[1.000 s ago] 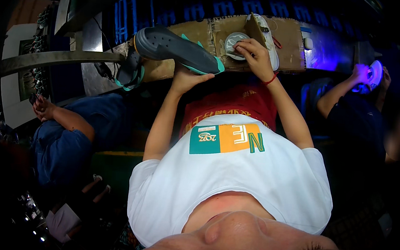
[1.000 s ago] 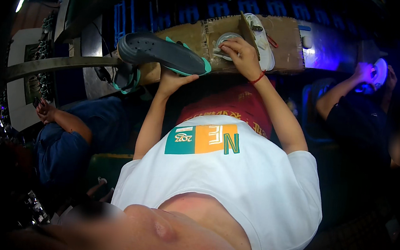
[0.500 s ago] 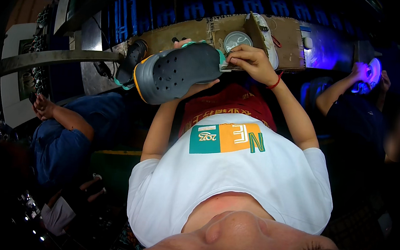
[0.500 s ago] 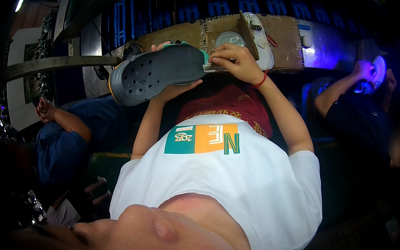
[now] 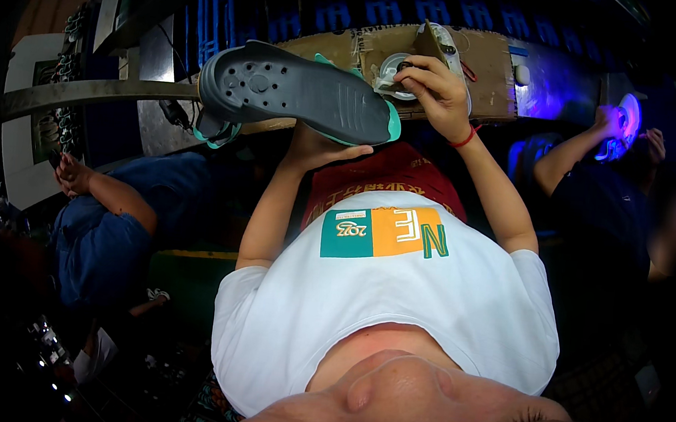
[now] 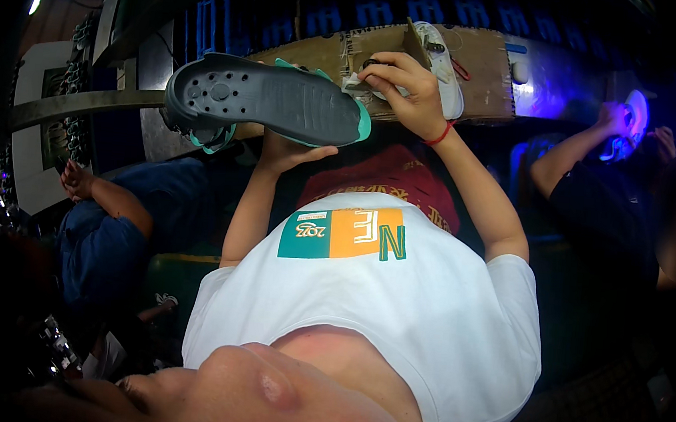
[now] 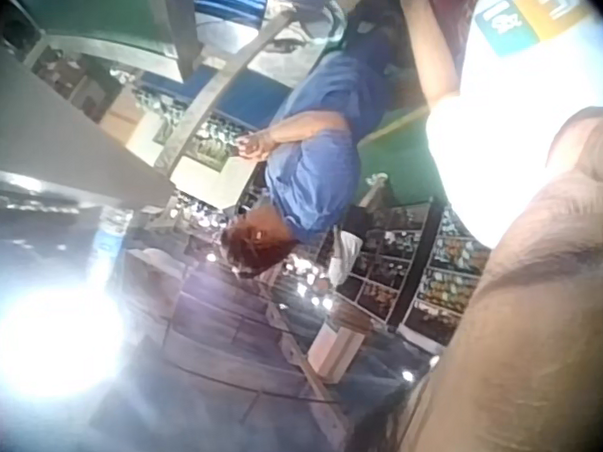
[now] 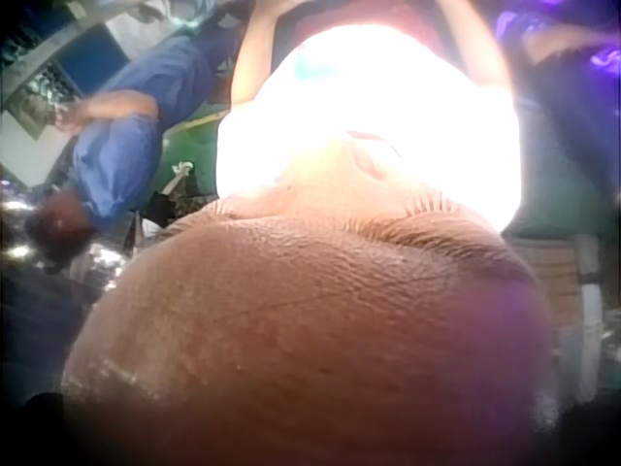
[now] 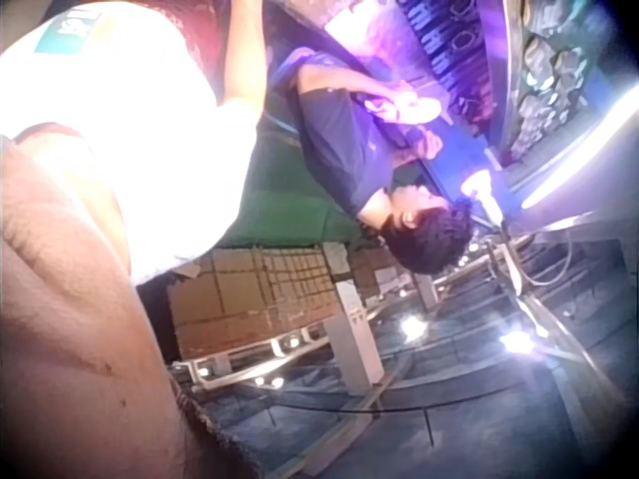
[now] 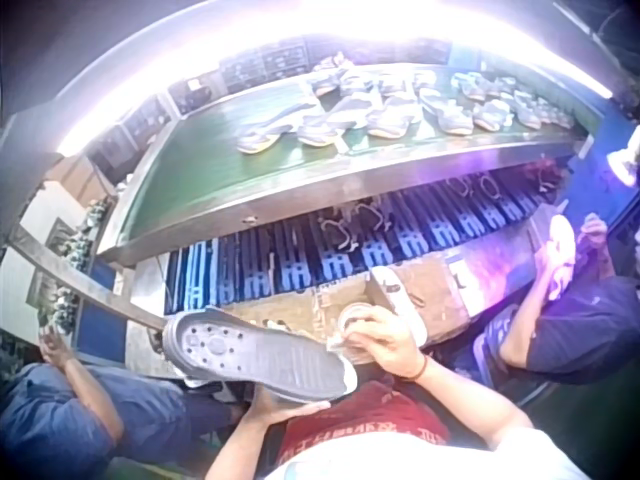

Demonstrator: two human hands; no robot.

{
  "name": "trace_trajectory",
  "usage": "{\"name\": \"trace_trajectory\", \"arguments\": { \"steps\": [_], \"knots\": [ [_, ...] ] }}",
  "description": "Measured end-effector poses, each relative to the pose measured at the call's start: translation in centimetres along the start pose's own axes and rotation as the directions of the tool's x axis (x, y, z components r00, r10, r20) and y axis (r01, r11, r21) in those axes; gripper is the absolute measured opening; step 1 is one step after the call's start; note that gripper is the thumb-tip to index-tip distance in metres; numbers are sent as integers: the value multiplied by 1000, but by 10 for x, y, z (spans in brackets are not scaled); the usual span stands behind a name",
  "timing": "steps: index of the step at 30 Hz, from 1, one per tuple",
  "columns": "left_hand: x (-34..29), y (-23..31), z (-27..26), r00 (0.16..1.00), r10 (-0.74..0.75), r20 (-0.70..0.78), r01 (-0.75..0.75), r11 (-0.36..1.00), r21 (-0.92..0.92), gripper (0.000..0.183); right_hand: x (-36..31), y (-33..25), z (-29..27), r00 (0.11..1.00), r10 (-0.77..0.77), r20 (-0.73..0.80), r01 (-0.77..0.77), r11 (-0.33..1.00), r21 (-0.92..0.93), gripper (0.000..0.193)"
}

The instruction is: The person wipes the soles of several dark-colored clogs with a white cloth, then places them onto a conveyor belt. The task is performed repeatedly in a factory setting.

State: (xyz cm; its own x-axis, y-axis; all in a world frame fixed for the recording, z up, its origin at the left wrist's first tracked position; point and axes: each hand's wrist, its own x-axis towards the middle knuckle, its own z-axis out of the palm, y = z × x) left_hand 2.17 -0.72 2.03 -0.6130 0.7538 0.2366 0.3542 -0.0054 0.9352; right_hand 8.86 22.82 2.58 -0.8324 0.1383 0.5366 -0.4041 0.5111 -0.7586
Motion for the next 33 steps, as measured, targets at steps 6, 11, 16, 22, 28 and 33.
{"name": "trace_trajectory", "arguments": {
  "steps": [6,11,16,22,28,33],
  "knots": [
    [2,-3,6,990,-134,-54,120,970,-212,86,16,-10,-2,999,-51,-2,51,998,24,14],
    [6,-4,8,991,-132,-18,125,969,-212,97,25,-9,0,985,-170,-25,166,979,-119,16],
    [3,-1,7,991,-131,20,132,964,-231,102,25,-10,-8,977,-208,46,212,972,-105,19],
    [7,7,11,991,-136,20,136,950,-282,103,25,-15,-19,957,-262,124,279,948,-153,20],
    [9,6,7,993,-116,3,112,947,-302,99,26,-14,-21,944,-259,203,286,950,-121,17],
    [11,6,5,983,-158,89,180,917,-356,105,39,-18,-16,988,-139,68,136,990,44,16]
  ]
}}
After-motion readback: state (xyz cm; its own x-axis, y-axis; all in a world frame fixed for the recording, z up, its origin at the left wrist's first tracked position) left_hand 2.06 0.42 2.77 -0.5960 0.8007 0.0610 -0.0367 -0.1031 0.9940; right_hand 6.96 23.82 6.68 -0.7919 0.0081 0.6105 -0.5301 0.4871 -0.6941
